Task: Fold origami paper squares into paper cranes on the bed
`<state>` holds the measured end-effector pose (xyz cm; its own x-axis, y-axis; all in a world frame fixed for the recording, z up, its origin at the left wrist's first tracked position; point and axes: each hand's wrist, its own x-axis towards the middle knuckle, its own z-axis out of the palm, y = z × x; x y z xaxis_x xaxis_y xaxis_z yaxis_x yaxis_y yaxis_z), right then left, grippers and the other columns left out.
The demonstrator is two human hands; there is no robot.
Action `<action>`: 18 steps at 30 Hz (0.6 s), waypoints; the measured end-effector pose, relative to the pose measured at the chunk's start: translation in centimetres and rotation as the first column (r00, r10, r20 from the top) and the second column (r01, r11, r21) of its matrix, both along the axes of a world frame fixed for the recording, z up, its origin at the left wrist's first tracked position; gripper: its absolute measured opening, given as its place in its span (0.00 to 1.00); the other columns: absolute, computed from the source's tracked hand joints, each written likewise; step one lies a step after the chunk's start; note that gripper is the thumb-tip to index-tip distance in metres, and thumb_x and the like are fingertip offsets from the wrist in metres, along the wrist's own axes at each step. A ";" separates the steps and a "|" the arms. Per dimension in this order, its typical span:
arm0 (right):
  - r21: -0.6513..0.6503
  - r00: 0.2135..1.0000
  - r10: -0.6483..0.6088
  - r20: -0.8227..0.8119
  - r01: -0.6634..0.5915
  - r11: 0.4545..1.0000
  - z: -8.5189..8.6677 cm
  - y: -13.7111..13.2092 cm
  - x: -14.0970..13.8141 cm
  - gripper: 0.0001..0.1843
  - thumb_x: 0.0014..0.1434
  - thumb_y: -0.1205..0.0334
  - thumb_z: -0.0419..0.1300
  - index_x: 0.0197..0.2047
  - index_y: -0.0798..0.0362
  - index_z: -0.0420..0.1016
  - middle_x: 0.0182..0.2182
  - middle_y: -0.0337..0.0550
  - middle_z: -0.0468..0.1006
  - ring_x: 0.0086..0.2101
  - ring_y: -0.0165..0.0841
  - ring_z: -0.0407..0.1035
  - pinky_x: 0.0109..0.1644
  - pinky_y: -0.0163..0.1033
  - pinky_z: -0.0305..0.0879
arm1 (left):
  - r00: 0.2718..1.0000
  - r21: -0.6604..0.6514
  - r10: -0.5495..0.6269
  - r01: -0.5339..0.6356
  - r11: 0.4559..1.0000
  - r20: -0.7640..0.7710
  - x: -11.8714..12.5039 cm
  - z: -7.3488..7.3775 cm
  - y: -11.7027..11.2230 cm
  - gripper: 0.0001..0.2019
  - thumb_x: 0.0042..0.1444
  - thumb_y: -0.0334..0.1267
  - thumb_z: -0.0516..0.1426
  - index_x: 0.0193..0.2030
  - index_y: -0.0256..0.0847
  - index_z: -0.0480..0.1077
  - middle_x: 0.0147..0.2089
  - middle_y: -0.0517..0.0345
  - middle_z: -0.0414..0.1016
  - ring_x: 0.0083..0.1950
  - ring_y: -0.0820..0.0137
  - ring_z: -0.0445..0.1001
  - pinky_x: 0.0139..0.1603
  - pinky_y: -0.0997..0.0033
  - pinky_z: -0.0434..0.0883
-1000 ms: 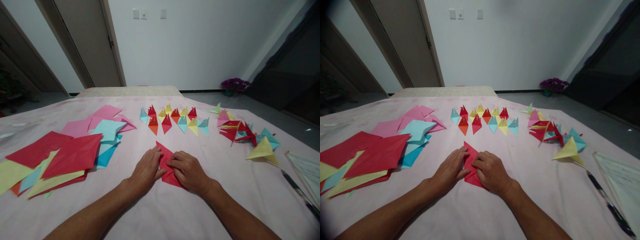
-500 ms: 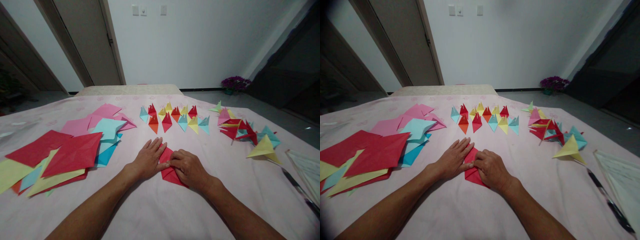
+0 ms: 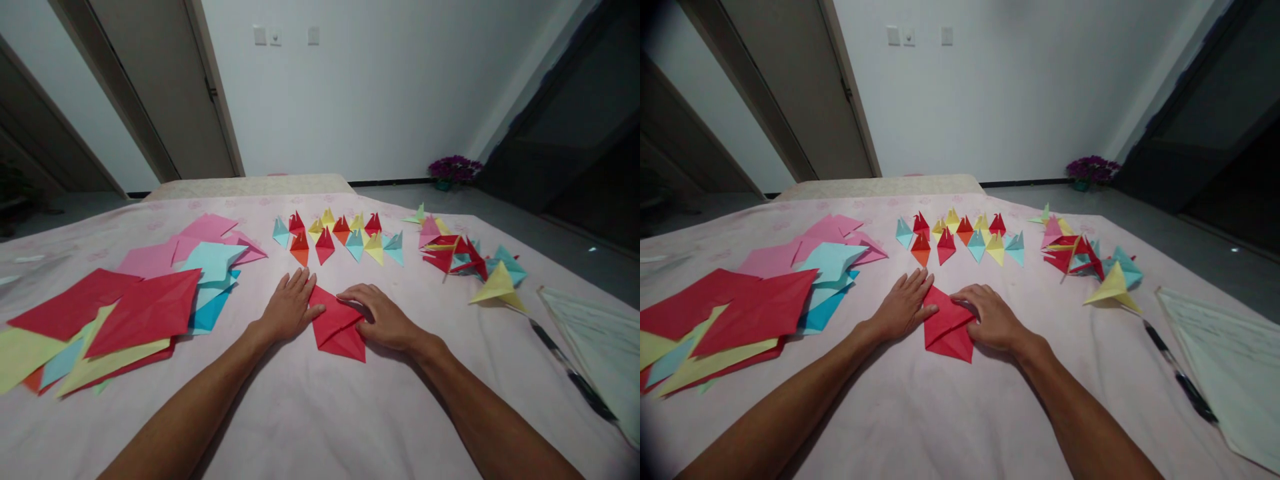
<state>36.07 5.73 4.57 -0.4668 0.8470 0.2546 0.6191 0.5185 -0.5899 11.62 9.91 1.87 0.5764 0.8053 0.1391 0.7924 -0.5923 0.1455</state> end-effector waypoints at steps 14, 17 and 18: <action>-0.598 0.767 -0.347 -0.540 -0.059 0.799 -0.4 1.1 -2.1 0.15 0.55 0.51 0.64 0.38 0.55 0.79 0.31 0.39 0.80 0.31 0.35 0.72 0.34 0.36 0.66 | 0.772 -0.167 0.109 -0.004 0.986 0.626 0.0 2.8 -1.6 0.13 0.60 0.48 0.56 0.39 0.43 0.78 0.38 0.55 0.80 0.38 0.66 0.76 0.42 0.67 0.69; -0.594 0.785 -0.328 -0.526 -0.063 0.802 -0.2 1.5 -2.3 0.14 0.53 0.54 0.65 0.38 0.55 0.79 0.33 0.41 0.80 0.32 0.34 0.73 0.34 0.35 0.66 | 0.776 -0.358 0.256 -0.042 0.933 0.576 0.7 2.7 -2.0 0.16 0.57 0.50 0.57 0.29 0.40 0.76 0.27 0.58 0.75 0.28 0.69 0.70 0.28 0.72 0.61; -0.587 0.793 -0.321 -0.518 -0.057 0.807 -0.1 1.7 -2.2 0.14 0.53 0.55 0.65 0.39 0.55 0.79 0.34 0.41 0.81 0.32 0.34 0.73 0.34 0.35 0.67 | 0.756 -0.409 0.308 -0.058 0.911 0.578 0.8 2.5 -2.0 0.17 0.57 0.50 0.56 0.26 0.39 0.75 0.25 0.59 0.73 0.26 0.70 0.68 0.26 0.73 0.58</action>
<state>33.86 7.40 4.50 -0.2640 0.9596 -0.0973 0.1042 -0.0720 -0.9920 12.37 7.88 4.40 0.2980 0.9491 0.1023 0.5387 -0.2557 0.8028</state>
